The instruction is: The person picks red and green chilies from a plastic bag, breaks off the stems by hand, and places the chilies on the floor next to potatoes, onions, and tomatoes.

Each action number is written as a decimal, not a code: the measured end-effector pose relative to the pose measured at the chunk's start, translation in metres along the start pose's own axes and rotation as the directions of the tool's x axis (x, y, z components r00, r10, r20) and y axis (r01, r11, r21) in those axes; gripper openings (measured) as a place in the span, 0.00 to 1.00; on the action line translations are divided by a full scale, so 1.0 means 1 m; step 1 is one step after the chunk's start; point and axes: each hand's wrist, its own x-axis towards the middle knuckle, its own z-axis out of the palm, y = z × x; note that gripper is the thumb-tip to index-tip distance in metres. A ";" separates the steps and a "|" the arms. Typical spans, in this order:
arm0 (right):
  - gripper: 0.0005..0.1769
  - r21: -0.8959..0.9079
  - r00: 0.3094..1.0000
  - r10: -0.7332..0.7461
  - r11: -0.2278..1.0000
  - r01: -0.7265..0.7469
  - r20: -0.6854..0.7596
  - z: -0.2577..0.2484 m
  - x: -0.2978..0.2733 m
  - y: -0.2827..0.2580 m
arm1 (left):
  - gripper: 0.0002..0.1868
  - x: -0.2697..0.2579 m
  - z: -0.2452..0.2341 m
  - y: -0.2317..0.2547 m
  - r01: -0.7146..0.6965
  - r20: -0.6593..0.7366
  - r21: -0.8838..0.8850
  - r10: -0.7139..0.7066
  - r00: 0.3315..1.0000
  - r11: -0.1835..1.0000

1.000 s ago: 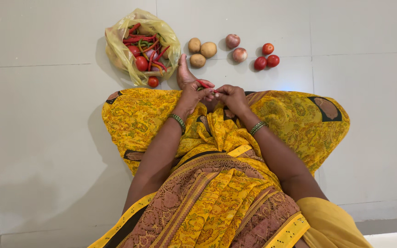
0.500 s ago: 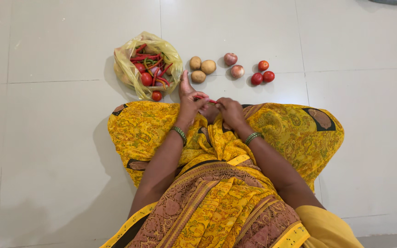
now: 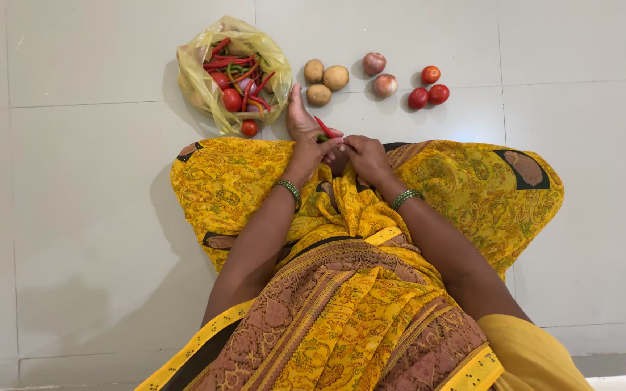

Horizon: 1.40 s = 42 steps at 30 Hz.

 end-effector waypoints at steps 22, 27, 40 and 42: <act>0.13 -0.038 0.953 -0.287 0.958 0.285 -0.100 0.012 0.016 0.040 | 0.05 0.007 -0.009 -0.014 0.012 0.026 -0.085 -0.010 1.000 0.996; 0.11 -0.219 0.932 -0.358 0.915 0.340 -0.049 0.010 0.018 0.039 | 0.09 -0.001 -0.003 0.005 -0.037 0.063 -0.066 0.041 0.997 0.997; 0.12 -0.289 0.930 -0.350 0.907 0.307 -0.109 0.003 0.017 0.035 | 0.06 0.020 -0.031 0.009 -0.286 -0.267 -0.265 0.215 0.939 0.921; 0.14 -0.135 0.970 -0.187 0.977 0.167 -0.155 0.000 0.017 0.036 | 0.08 0.018 -0.032 0.009 -0.311 -0.312 -0.318 0.212 0.926 0.896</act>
